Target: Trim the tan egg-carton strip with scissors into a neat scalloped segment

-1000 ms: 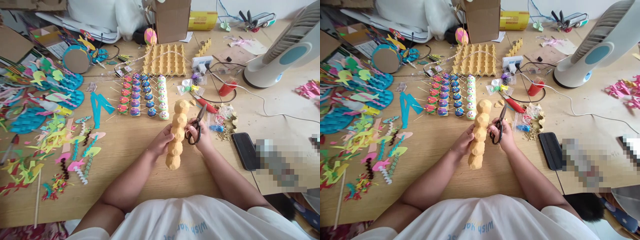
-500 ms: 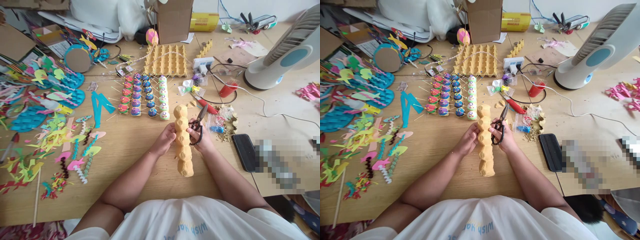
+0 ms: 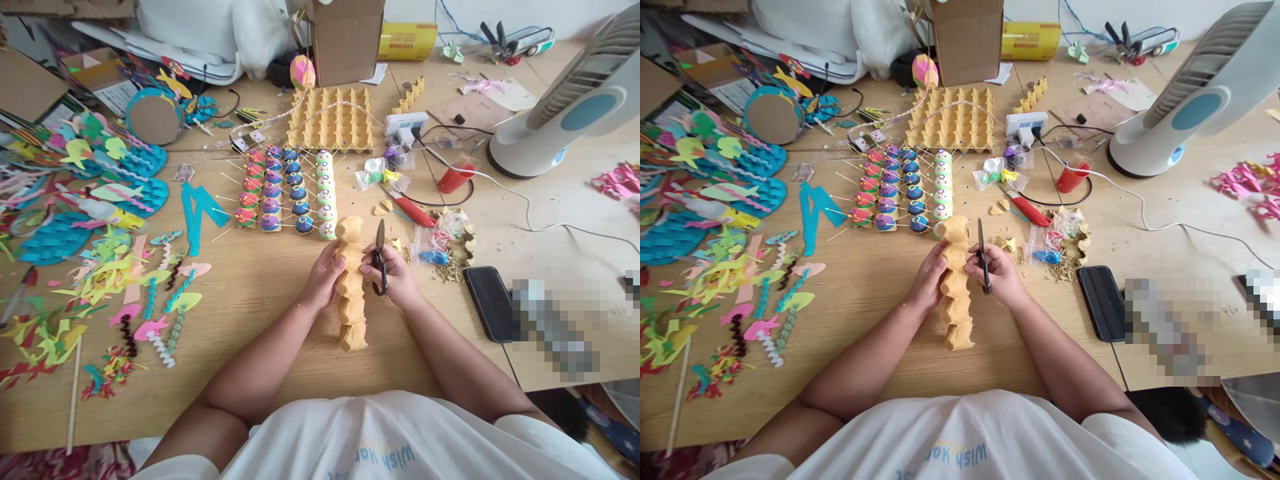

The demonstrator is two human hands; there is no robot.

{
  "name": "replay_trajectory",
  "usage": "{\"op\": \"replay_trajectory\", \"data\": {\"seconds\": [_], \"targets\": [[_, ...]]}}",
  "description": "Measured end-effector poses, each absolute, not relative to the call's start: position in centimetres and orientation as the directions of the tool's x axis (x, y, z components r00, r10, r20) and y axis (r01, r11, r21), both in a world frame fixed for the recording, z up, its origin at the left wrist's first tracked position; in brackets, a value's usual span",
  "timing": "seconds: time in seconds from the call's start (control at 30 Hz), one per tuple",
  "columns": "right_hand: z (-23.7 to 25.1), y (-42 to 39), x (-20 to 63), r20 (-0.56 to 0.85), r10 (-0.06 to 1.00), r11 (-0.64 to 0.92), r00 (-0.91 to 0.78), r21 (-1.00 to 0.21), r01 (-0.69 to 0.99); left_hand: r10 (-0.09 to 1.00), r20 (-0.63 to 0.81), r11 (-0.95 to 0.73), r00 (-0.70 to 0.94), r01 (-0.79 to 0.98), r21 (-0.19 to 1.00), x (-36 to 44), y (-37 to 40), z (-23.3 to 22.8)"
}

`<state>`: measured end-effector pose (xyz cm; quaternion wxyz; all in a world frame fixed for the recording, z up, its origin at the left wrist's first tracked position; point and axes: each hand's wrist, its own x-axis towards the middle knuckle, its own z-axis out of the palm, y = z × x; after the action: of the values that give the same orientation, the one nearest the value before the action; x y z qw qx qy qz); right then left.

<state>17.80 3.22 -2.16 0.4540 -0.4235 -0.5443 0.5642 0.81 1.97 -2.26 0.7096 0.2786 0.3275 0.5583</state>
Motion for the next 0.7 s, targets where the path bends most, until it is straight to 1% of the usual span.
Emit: {"op": "replay_trajectory", "data": {"seconds": [0.07, 0.17, 0.27, 0.33, 0.43, 0.57, 0.7], "targets": [[-2.5, 3.2, 17.9, 0.060, 0.980, 0.063, -0.192, -0.998, 0.012, 0.976, -0.162, 0.218, 0.147, -0.623, 0.751, 0.7, 2.0, -2.0], [-2.6, 3.1, 18.3, 0.157, 0.980, 0.181, -0.125, -0.960, 0.215, 0.976, -0.176, 0.218, 0.131, -0.634, 0.742, 0.6, 1.9, -1.7], [-2.4, 3.1, 18.6, 0.252, 0.963, 0.269, -0.098, -0.859, 0.436, 0.973, -0.179, 0.232, 0.147, -0.634, 0.738, 0.5, 1.8, -1.7], [-2.2, 3.1, 18.7, 0.319, 0.942, 0.326, -0.108, -0.782, 0.531, 0.973, -0.172, 0.232, 0.156, -0.629, 0.742, 0.4, 1.8, -1.8], [-2.1, 3.4, 19.0, 0.379, 0.914, 0.385, -0.143, -0.705, 0.595, 0.975, -0.172, 0.222, 0.141, -0.629, 0.745, 0.3, 1.8, -2.2], [-2.2, 3.7, 19.2, 0.374, 0.911, 0.389, -0.171, -0.650, 0.652, 0.969, -0.205, 0.243, 0.136, -0.661, 0.710, 0.2, 1.7, -2.5], [-2.5, 3.8, 19.2, 0.394, 0.898, 0.405, -0.194, -0.570, 0.715, 0.946, -0.240, 0.323, 0.217, -0.656, 0.681, 0.0, 1.7, -2.6]]}}
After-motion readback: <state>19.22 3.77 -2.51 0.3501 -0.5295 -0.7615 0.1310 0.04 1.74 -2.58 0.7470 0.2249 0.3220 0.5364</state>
